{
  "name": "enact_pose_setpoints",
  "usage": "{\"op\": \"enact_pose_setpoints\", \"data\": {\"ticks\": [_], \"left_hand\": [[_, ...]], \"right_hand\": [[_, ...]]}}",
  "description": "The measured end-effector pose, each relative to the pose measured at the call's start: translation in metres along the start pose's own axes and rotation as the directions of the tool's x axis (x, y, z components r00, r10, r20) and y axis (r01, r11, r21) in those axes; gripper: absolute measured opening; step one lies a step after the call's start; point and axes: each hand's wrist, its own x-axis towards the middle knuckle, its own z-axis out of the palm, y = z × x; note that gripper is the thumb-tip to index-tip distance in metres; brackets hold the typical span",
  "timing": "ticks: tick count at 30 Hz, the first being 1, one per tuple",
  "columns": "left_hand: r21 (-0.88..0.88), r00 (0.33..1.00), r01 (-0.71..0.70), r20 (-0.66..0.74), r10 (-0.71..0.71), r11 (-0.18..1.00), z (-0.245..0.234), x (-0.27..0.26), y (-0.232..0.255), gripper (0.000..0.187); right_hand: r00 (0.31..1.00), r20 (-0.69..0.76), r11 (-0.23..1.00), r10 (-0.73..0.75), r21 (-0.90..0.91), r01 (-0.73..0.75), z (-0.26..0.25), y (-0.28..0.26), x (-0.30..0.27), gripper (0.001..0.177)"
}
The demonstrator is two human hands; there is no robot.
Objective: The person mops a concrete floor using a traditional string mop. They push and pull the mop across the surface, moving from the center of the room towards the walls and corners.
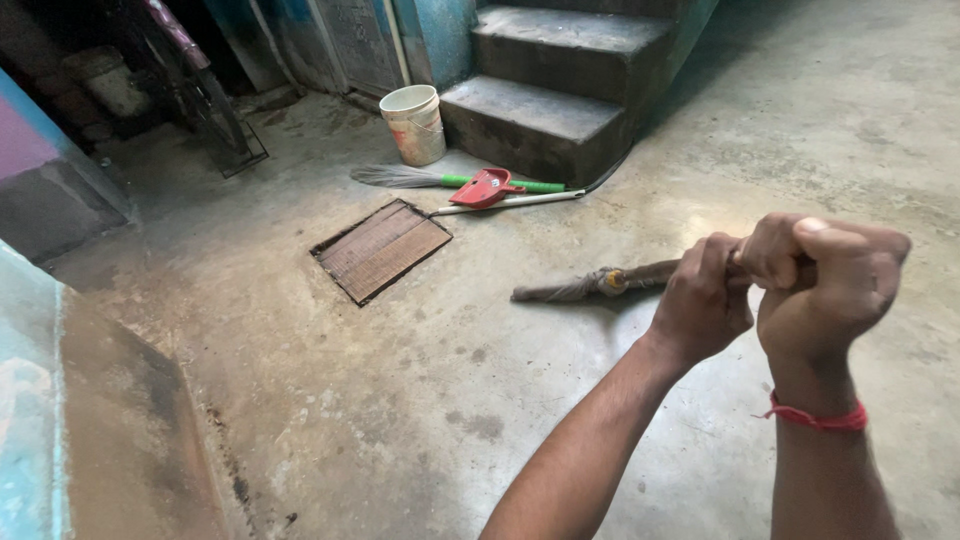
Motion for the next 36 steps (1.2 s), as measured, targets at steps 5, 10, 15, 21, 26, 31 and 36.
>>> {"op": "enact_pose_setpoints", "data": {"ticks": [5, 10, 15, 21, 26, 31, 36], "left_hand": [[0.045, 0.987, 0.153, -0.044, -0.151, 0.987, 0.019, -0.014, -0.046, 0.032], [0.183, 0.904, 0.390, 0.111, -0.413, 0.902, 0.015, -0.037, -0.089, 0.036], [0.443, 0.691, 0.567, 0.204, -0.693, 0.695, -0.025, -0.078, -0.094, 0.076], [0.663, 0.261, 0.599, 0.369, -0.892, 0.449, -0.051, -0.146, -0.078, 0.077], [0.547, 0.403, 0.685, 0.266, -0.876, 0.481, -0.063, -0.122, -0.080, 0.062], [0.360, 0.765, 0.555, 0.131, -0.630, 0.750, -0.053, -0.079, -0.063, 0.072], [0.285, 0.949, 0.302, 0.007, -0.317, 0.910, -0.036, -0.045, -0.027, 0.046]], "right_hand": [[0.990, -0.009, 0.984, 0.144, 0.110, -0.142, -0.019, 0.064, -0.017, 0.044], [0.993, 0.039, 0.949, -0.113, -0.293, 0.119, -0.021, 0.138, -0.046, 0.030], [0.957, 0.011, 0.933, 0.291, -0.227, -0.281, -0.010, 0.172, -0.105, 0.023], [0.962, -0.086, 0.962, 0.260, -0.068, -0.266, 0.009, 0.180, -0.104, 0.026], [0.959, -0.129, 0.967, 0.253, 0.014, -0.254, 0.013, 0.152, -0.094, 0.027], [0.975, 0.033, 0.957, 0.222, -0.198, -0.211, 0.020, 0.103, -0.070, 0.027], [0.991, 0.051, 0.966, 0.123, -0.234, -0.107, 0.016, 0.057, -0.033, 0.041]]}}
